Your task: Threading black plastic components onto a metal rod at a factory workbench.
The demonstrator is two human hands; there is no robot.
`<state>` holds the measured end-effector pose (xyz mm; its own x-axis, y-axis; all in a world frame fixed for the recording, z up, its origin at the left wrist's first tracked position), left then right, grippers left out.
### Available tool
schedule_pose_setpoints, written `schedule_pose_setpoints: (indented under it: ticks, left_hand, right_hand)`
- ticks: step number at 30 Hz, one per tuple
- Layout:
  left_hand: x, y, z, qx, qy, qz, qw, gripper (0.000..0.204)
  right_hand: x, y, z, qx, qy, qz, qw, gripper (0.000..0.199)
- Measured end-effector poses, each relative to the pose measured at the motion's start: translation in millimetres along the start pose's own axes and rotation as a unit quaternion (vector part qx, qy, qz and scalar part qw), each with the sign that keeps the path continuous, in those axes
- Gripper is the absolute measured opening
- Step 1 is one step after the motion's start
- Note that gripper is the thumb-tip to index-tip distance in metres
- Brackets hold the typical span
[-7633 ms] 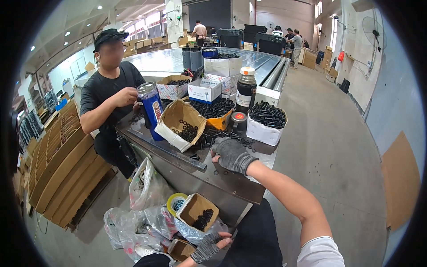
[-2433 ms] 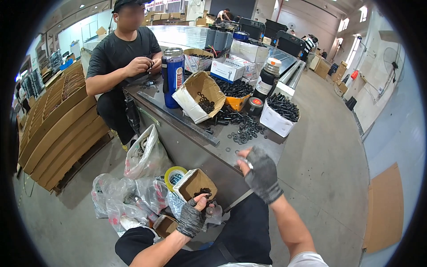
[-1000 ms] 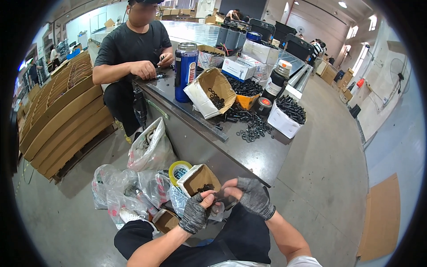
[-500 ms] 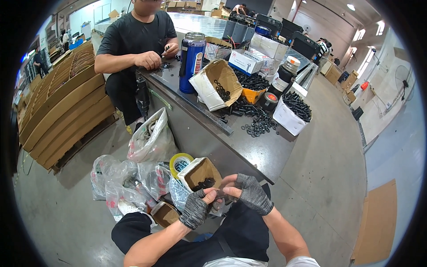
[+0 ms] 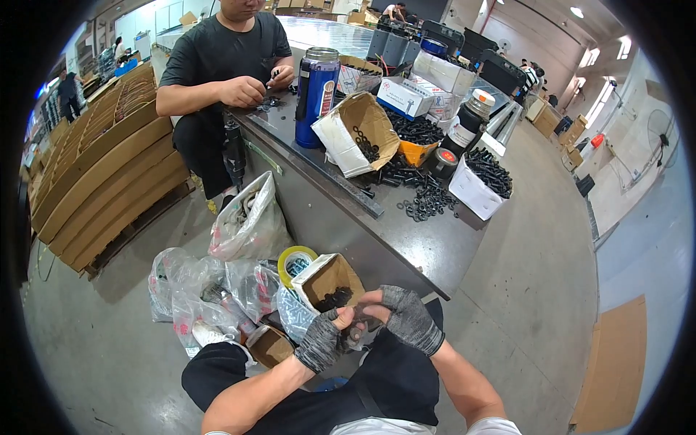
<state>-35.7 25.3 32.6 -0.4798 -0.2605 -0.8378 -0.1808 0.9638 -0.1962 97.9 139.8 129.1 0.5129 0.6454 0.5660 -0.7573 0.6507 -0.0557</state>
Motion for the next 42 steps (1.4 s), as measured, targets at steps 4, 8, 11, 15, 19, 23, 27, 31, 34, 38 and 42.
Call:
schedule_pose_setpoints:
  ticks: [4, 8, 11, 15, 19, 23, 27, 31, 34, 38, 42]
  left_hand:
    - [-4, 0, -1, -0.029, 0.011, -0.026, 0.999, 0.029]
    - [-1, 1, 3, -0.049, 0.008, -0.041, 0.998, 0.028]
    - [-5, -1, 1, -0.072, 0.030, -0.010, 0.997, 0.027]
    - [-9, -3, -5, -0.092, 0.029, 0.001, 0.995, 0.026]
    - [-7, -4, -5, -0.109, 0.067, 0.016, 0.992, 0.025]
    - [-6, -4, -5, -0.121, 0.066, -0.008, 0.990, 0.023]
    - [-8, -1, -3, -0.155, 0.071, -0.014, 0.985, 0.023]
    - [-6, 0, -2, -0.136, 0.032, -0.006, 0.990, 0.023]
    - [-3, -1, 2, -0.145, 0.041, -0.007, 0.989, 0.023]
    - [-2, 1, 5, -0.146, 0.044, -0.005, 0.988, 0.026]
    - [1, -3, 9, -0.132, 0.068, 0.006, 0.989, 0.030]
  right_hand:
    - [6, -4, 7, -0.029, 0.055, -0.025, 0.998, 0.024]
    - [6, -7, 16, -0.140, 0.195, 0.028, 0.970, 0.037]
    - [-6, -3, 2, -0.164, 0.246, 0.055, 0.954, 0.037]
    - [-21, -3, -11, -0.199, 0.356, 0.080, 0.910, 0.032]
    - [-28, 0, -19, -0.230, 0.459, 0.113, 0.851, 0.030]
    - [-34, -1, -19, -0.232, 0.419, 0.080, 0.874, 0.023]
    - [-35, -4, -10, -0.113, 0.204, -0.059, 0.971, 0.014]
    - [-36, -5, 5, 0.003, 0.045, -0.150, 0.988, 0.011]
    - [-34, -5, 16, 0.075, -0.033, -0.162, 0.983, 0.011]
    - [-27, -5, 11, 0.030, -0.021, -0.102, 0.994, 0.013]
    - [-28, -11, 13, -0.090, 0.054, -0.019, 0.994, 0.015]
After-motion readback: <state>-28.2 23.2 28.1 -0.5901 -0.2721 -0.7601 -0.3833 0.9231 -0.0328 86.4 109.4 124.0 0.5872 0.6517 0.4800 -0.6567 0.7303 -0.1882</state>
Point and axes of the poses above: each hand's wrist, its own y-axis towards the middle knuckle, its own x-axis out of the back of the hand, z = x × y, the point moved 1 cm from there along y, towards the middle knuckle, and after that the axes turned 15 degrees about -x, right-handed, at the moved point
